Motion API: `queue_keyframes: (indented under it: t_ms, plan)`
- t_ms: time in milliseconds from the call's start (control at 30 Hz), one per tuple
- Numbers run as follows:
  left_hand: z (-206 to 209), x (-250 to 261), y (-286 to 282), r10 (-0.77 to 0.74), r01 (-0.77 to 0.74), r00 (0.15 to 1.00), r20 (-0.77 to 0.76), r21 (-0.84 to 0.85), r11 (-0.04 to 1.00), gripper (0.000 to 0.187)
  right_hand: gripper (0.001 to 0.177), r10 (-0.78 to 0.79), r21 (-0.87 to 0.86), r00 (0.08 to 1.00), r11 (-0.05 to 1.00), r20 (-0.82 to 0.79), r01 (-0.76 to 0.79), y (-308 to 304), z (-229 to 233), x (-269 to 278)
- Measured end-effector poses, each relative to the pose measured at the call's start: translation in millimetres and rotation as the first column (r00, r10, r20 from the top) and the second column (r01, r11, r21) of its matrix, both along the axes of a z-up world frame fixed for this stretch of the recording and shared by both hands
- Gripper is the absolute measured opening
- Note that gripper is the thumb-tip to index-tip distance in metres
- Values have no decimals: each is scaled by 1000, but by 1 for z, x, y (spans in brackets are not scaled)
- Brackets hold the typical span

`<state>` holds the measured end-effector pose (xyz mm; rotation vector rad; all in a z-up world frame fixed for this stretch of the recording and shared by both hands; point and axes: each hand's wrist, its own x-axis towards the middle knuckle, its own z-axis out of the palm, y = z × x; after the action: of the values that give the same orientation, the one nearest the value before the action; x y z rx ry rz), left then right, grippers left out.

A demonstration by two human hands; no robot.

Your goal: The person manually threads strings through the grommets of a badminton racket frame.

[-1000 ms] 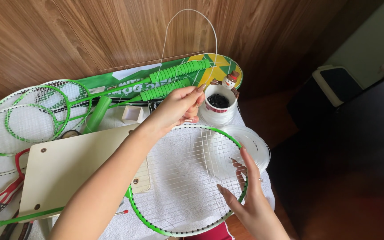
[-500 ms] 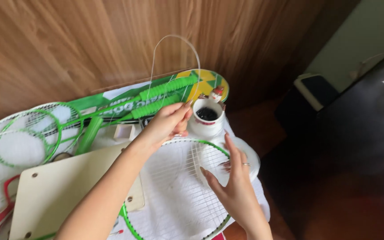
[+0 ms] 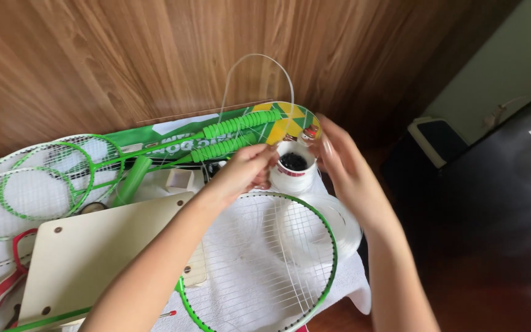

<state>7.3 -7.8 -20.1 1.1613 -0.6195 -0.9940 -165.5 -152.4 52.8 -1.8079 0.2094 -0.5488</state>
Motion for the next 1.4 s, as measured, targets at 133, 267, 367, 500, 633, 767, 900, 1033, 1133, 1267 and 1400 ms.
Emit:
queue_keyframes:
  t_ms: [133, 267, 367, 500, 633, 767, 900, 1033, 1133, 1267, 1400]
  plan:
    - [8, -4, 2, 36, -37, 997, 75, 22, 999, 23, 61, 179, 19, 981, 984, -73, -178, -10, 53, 64]
    - [5, -3, 2, -19, 17, 998, 58, 45, 999, 34, 41, 335, 207, 918, 933, -211, -292, -24, 112, 91]
    - [11, -5, 4, -11, 3, 995, 97, 83, 997, 36, 26, 374, 149, 918, 923, -130, -355, -52, 162, 105]
    - [11, -5, 3, -6, -9, 989, 149, 101, 995, 39, 14, 380, 149, 925, 914, 17, -378, -66, 176, 117]
    - [7, -3, 3, -12, 0, 992, 125, 97, 995, 42, 8, 324, 127, 931, 929, 165, -346, -67, 171, 127]
    - [12, -7, 3, 18, -26, 988, 151, 54, 998, 37, 2, 226, 126, 900, 949, 373, -290, -60, 154, 132]
    - [26, -14, 8, 95, -113, 988, 121, 151, 982, 49, 10, 130, 134, 814, 960, 567, -246, -43, 134, 138]
    - [10, -9, 5, 92, -99, 989, 112, 59, 993, 51, 33, 85, 114, 876, 981, 475, -157, -29, 65, 138]
    - [18, -13, 6, 71, -69, 997, 39, -56, 996, 62, 60, 221, -16, 900, 973, 375, -232, -34, 10, 134]
    - [24, -12, 7, 88, -88, 996, -2, 61, 994, 79, 63, 134, 254, 990, 957, 35, -138, -38, -30, 123]
    - [2, -2, 1, 25, -26, 999, -37, -18, 999, 65, 36, 172, 163, 968, 976, -182, -143, -38, -16, 108]
